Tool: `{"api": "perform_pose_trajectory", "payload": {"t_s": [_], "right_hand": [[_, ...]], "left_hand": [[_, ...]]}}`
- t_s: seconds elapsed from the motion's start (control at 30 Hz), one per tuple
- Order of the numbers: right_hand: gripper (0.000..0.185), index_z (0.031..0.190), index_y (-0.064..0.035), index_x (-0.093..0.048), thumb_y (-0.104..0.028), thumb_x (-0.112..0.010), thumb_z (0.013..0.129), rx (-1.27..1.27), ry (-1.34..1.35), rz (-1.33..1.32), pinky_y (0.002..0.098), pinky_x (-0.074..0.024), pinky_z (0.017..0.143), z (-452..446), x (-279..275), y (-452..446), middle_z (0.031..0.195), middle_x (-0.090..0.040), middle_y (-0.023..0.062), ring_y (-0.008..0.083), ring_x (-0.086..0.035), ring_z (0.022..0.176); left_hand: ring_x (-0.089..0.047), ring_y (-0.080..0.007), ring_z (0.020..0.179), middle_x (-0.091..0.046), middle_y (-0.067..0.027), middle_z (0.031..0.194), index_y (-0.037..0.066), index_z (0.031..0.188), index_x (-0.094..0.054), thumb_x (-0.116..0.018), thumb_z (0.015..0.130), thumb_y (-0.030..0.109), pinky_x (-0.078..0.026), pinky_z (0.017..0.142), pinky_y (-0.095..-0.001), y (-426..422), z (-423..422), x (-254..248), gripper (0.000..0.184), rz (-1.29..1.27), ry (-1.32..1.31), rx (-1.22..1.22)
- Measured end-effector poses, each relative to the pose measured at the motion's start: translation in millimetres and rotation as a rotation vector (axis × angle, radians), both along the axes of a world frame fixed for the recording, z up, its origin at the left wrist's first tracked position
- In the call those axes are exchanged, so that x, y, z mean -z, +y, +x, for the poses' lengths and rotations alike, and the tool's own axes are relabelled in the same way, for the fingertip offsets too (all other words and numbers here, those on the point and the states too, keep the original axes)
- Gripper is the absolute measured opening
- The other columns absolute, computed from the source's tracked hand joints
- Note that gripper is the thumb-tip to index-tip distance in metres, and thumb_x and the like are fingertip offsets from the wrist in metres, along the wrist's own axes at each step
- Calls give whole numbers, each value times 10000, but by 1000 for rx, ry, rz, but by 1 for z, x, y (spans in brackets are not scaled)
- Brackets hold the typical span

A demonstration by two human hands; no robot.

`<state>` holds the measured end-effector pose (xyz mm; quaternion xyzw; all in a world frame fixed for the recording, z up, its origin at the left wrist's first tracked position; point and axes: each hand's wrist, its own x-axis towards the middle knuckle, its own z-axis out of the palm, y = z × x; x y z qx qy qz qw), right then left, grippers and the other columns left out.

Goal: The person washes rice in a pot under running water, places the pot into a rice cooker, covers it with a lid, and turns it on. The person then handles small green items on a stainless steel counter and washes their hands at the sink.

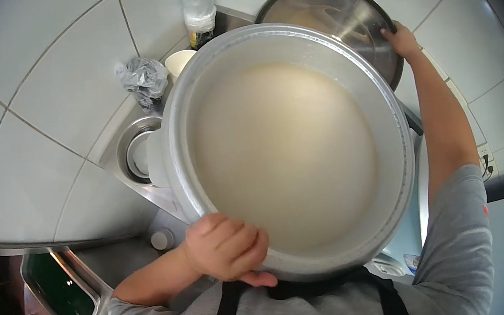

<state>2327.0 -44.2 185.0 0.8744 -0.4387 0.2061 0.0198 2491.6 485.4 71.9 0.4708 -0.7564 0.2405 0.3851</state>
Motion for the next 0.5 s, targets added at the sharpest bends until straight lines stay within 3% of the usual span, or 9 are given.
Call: {"api": "perform_pose_trajectory", "payload": {"t_s": [0.07,0.1,0.17,0.3,0.4,0.5], "right_hand": [[350,1072,-36,-565,-290,-501,839,77,130,-126,414,-436,822,7,-10,-1,1048,-569,229,378,-543,967],[240,964,-63,-601,-212,-460,840,40,108,-323,458,-437,776,12,-7,0,953,-579,230,408,-539,888],[233,974,-68,-589,-190,-476,811,-81,-29,-615,470,-438,763,22,-18,8,887,-587,217,398,-557,851],[342,1099,-106,-562,-64,-502,765,-15,37,-595,441,-445,756,27,-93,64,970,-566,194,387,-540,887],[347,1085,-17,-566,17,-461,756,-203,-243,-620,366,-460,810,8,-129,176,1020,-582,230,363,-558,955],[472,1201,-75,-501,52,-441,751,-288,-261,-620,357,-444,830,-18,-115,253,1127,-529,237,338,-525,1048]], "left_hand": [[-493,-174,591,-509,-30,717,76,772,-614,-529,688,628,-359,548,-279,-9,6,-2,565,17,32,4],[-487,-173,589,-504,-28,713,81,754,-601,-551,666,607,-356,548,-278,-12,9,-3,537,24,49,4],[-480,-195,586,-498,-34,708,82,751,-592,-581,613,591,-359,558,-295,-19,15,-5,527,57,63,-6],[-498,-245,619,-518,-55,724,75,775,-608,-596,624,550,-380,598,-322,-31,29,-2,499,73,57,14],[-538,-227,744,-563,-83,877,61,945,-592,-608,650,503,-397,642,-315,-35,25,-12,532,108,137,-64],[-472,-229,1029,-434,-132,1212,91,1284,-333,-564,745,517,-404,789,-356,-47,19,-30,725,180,1059,135]]}}
